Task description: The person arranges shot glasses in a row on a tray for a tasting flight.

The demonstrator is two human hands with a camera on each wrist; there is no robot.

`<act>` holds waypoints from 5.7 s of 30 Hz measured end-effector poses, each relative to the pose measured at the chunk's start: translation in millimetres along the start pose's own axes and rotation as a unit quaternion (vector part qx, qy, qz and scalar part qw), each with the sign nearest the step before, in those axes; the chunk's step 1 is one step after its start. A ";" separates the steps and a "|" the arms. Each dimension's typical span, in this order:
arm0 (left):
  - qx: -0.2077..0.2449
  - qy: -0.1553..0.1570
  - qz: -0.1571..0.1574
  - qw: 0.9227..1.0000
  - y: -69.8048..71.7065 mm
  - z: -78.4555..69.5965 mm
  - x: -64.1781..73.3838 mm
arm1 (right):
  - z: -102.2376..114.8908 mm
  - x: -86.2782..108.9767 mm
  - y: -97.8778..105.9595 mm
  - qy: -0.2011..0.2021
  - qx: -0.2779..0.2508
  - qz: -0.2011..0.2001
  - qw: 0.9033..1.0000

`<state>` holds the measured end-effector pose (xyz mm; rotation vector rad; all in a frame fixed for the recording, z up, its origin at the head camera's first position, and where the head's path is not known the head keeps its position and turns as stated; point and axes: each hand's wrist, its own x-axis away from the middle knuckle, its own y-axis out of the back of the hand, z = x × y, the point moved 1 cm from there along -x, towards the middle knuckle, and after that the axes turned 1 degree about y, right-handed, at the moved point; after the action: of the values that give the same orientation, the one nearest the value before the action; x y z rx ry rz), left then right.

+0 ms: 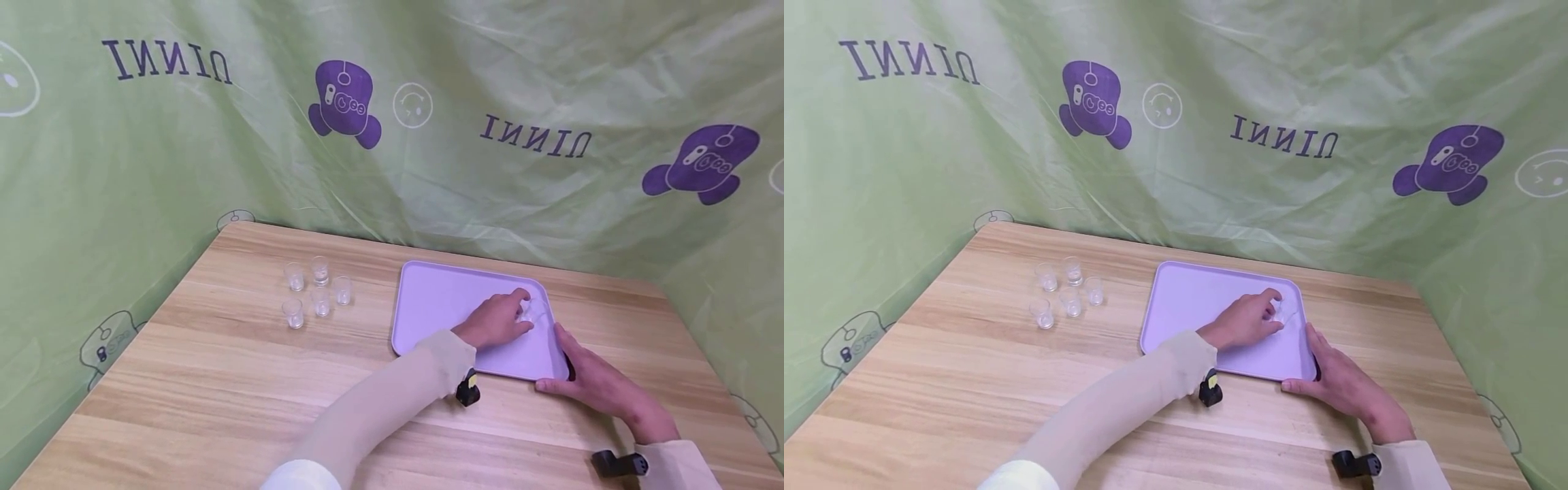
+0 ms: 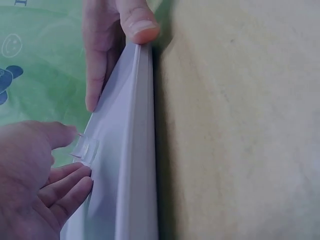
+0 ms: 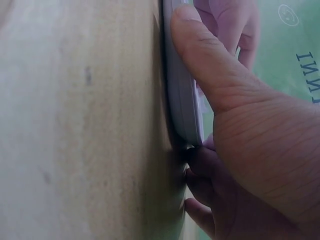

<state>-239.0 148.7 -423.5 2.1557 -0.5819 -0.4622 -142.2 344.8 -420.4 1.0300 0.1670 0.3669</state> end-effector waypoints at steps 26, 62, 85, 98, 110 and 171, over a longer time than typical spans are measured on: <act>0.051 -0.080 -0.018 0.995 43.0 6.4 38.8 | 1.2 0.7 1.7 -0.007 0.004 0.000 1.000; -0.121 -0.154 -0.171 0.966 159.1 52.7 168.6 | 0.7 -1.3 0.6 -0.010 0.002 0.004 1.000; -0.214 -0.021 -0.189 0.958 205.4 133.0 237.4 | -0.3 1.3 -0.9 -0.014 0.012 0.001 1.000; -0.170 0.066 -0.155 0.971 204.2 161.3 258.6 | -1.1 0.7 0.0 -0.018 -0.003 0.005 1.000; -0.141 0.107 -0.135 0.975 202.7 172.4 263.1 | 0.2 -0.4 1.0 -0.009 -0.004 0.004 1.000; -0.104 0.128 -0.133 0.977 204.3 181.4 264.9 | 0.3 1.3 1.9 -0.018 -0.003 0.005 1.000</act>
<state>-163.1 -223.3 -397.8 2.0553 -0.0957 -0.3630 -141.4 346.0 -418.6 1.0309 0.1277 0.3578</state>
